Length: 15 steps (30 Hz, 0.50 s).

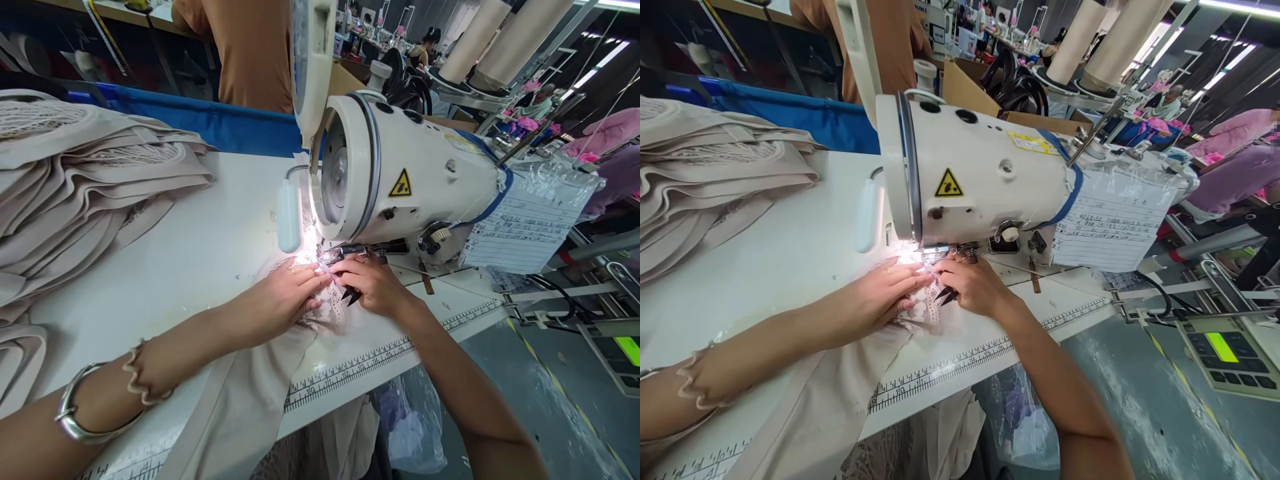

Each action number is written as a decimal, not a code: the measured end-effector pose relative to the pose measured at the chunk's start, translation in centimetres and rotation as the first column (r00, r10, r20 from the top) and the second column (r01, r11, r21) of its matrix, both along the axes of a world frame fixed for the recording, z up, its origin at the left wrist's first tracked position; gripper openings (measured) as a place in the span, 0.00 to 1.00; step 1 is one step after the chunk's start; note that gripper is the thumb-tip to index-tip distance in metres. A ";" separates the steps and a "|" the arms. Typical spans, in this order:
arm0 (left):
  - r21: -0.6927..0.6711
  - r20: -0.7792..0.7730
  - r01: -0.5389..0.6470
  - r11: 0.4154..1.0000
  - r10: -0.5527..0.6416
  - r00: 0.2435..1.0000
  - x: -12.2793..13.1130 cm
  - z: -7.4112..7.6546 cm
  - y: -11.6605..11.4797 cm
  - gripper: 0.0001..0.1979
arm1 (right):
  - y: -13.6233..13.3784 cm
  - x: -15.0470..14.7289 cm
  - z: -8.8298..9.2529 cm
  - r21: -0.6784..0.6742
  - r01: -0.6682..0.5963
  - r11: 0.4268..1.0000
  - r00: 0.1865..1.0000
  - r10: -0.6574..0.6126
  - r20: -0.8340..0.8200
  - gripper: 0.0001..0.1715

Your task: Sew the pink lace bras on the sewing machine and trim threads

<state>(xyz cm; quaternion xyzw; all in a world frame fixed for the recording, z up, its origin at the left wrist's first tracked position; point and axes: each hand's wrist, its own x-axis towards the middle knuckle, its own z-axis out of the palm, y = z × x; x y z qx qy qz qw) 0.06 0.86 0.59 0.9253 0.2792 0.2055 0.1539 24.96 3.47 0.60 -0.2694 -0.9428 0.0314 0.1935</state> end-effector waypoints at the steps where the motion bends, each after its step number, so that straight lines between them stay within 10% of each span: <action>1: 0.017 0.001 0.021 1.000 -0.021 1.000 -0.3 -0.1 0.4 0.20 | 0.1 0.0 -0.1 0.023 -0.013 1.000 1.000 0.013 -0.001 0.19; 15: 0.163 -0.094 -0.037 0.986 0.053 0.994 -1.4 0.1 2.2 0.20 | -0.3 -0.8 -0.3 0.082 -0.019 0.996 0.999 0.017 0.027 0.23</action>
